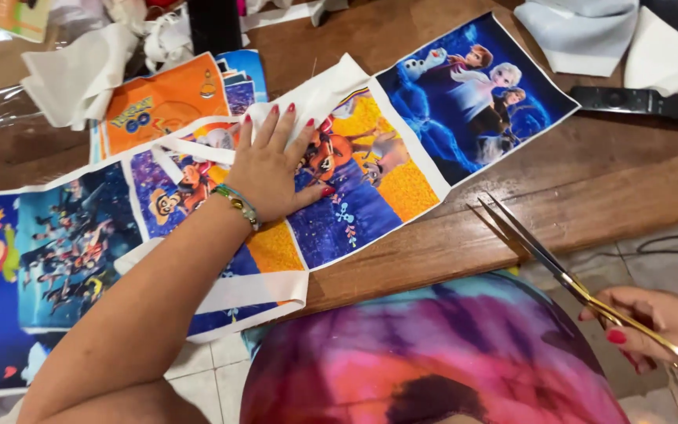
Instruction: Cutting out printed character designs from a white fabric sheet using large scissors
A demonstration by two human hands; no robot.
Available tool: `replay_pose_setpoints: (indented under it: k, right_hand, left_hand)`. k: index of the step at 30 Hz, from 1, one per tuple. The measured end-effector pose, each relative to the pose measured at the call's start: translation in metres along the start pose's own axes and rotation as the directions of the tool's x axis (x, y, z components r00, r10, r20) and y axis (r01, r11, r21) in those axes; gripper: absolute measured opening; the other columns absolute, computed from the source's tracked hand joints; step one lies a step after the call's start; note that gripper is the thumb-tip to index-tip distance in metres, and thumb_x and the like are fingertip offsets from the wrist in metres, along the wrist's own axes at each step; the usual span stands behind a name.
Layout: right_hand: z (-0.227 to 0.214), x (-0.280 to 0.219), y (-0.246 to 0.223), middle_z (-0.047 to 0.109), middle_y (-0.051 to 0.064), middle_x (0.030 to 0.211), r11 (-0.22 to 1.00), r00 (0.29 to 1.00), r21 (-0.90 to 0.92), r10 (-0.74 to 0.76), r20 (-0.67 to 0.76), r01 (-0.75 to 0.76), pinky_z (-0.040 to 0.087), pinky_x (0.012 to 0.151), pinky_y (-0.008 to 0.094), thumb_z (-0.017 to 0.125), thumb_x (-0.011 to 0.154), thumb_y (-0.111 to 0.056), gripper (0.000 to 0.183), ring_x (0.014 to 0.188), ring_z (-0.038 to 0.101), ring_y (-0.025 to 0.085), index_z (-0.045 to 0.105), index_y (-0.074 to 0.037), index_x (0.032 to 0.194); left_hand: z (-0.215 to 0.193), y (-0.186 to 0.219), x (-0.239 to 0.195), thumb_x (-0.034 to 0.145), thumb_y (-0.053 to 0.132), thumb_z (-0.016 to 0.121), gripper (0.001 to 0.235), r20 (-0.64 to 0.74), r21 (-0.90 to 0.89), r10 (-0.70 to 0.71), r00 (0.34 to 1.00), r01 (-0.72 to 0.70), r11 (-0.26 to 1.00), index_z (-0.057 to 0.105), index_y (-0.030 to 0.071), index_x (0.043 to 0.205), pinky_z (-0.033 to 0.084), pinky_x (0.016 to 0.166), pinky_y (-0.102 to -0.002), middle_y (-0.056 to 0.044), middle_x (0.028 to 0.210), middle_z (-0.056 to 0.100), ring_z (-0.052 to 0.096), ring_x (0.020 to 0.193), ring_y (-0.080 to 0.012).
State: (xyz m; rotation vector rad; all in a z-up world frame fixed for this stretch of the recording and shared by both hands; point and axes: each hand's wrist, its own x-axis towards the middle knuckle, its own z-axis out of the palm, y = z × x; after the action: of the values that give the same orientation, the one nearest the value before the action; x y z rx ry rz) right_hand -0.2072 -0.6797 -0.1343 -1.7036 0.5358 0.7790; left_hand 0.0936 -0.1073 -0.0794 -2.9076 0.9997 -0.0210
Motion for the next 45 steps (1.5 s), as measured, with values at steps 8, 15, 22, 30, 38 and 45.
replay_pose_setpoints:
  k: [8, 15, 22, 30, 38, 45]
  right_hand:
    - [0.046, -0.020, -0.097, 0.062, 0.018, 0.056, 0.978, 0.983, -0.187, 0.121, 0.138, -0.094, 0.053, 0.047, 0.038, 0.079, 0.084, -0.020, 0.037, 0.046, 0.064, 0.029, 0.081, -0.001, 0.116]
    - [0.065, -0.029, -0.143, 0.066, 0.018, 0.058, 0.960, 0.972, -0.230, 0.191, 0.136, -0.156, 0.048, 0.044, 0.035, 0.076, 0.081, -0.032, 0.047, 0.048, 0.068, 0.028, 0.083, -0.001, 0.116]
    - [0.094, -0.009, -0.153, 0.065, 0.016, 0.070, 0.999, 0.999, -0.042, 0.029, 0.045, -0.027, 0.048, 0.039, 0.037, 0.080, 0.075, -0.026, 0.048, 0.045, 0.057, 0.024, 0.080, 0.005, 0.111]
    - [0.099, 0.001, -0.166, 0.071, 0.011, 0.086, 0.985, 0.997, -0.155, 0.077, -0.033, -0.081, 0.052, 0.050, 0.035, 0.083, 0.080, -0.011, 0.035, 0.062, 0.059, 0.020, 0.079, -0.001, 0.113]
    - [0.107, 0.005, -0.172, 0.057, 0.010, 0.064, 0.995, 0.999, -0.087, -0.037, 0.034, 0.040, 0.054, 0.042, 0.035, 0.081, 0.083, -0.011, 0.025, 0.052, 0.054, 0.018, 0.074, 0.000, 0.104]
    - [0.110, 0.010, -0.165, 0.056, 0.010, 0.061, 0.996, 0.998, -0.070, -0.047, 0.032, 0.049, 0.053, 0.041, 0.035, 0.081, 0.083, -0.011, 0.024, 0.048, 0.053, 0.019, 0.073, 0.000, 0.103]
  left_hand:
    - [-0.009, 0.069, 0.031, 0.086, 0.080, 0.055, 0.094, -0.200, -0.162, 0.438, 0.876, -0.471, 0.867, 0.046, 0.017, 0.156, 0.026, 0.115, -0.063, -0.013, 0.166, 0.034, 0.035, 0.150, -0.0359]
    - [0.006, 0.081, 0.025, 0.084, 0.084, 0.056, 0.098, -0.273, -0.243, 0.400, 0.875, -0.465, 0.851, 0.044, 0.020, 0.157, 0.024, 0.119, -0.065, -0.013, 0.166, 0.035, 0.033, 0.151, -0.0388]
    - [0.004, 0.080, 0.021, 0.081, 0.088, 0.054, 0.107, -0.292, -0.243, 0.335, 0.896, -0.408, 0.880, 0.043, 0.014, 0.157, 0.018, 0.123, -0.060, -0.013, 0.164, 0.038, 0.033, 0.152, -0.0366]
    - [0.002, 0.081, 0.018, 0.073, 0.101, 0.047, 0.125, -0.280, -0.203, 0.246, 0.928, -0.308, 0.930, 0.039, 0.011, 0.159, 0.015, 0.124, -0.059, -0.014, 0.163, 0.040, 0.030, 0.153, -0.0324]
    - [0.005, 0.082, 0.017, 0.070, 0.103, 0.045, 0.126, -0.277, -0.208, 0.227, 0.934, -0.289, 0.934, 0.042, 0.013, 0.158, 0.013, 0.125, -0.061, -0.014, 0.164, 0.038, 0.030, 0.153, -0.0331]
    - [0.007, 0.083, 0.016, 0.071, 0.101, 0.046, 0.124, -0.286, -0.236, 0.228, 0.931, -0.299, 0.924, 0.042, 0.013, 0.157, 0.011, 0.126, -0.059, -0.015, 0.165, 0.037, 0.030, 0.154, -0.0346]
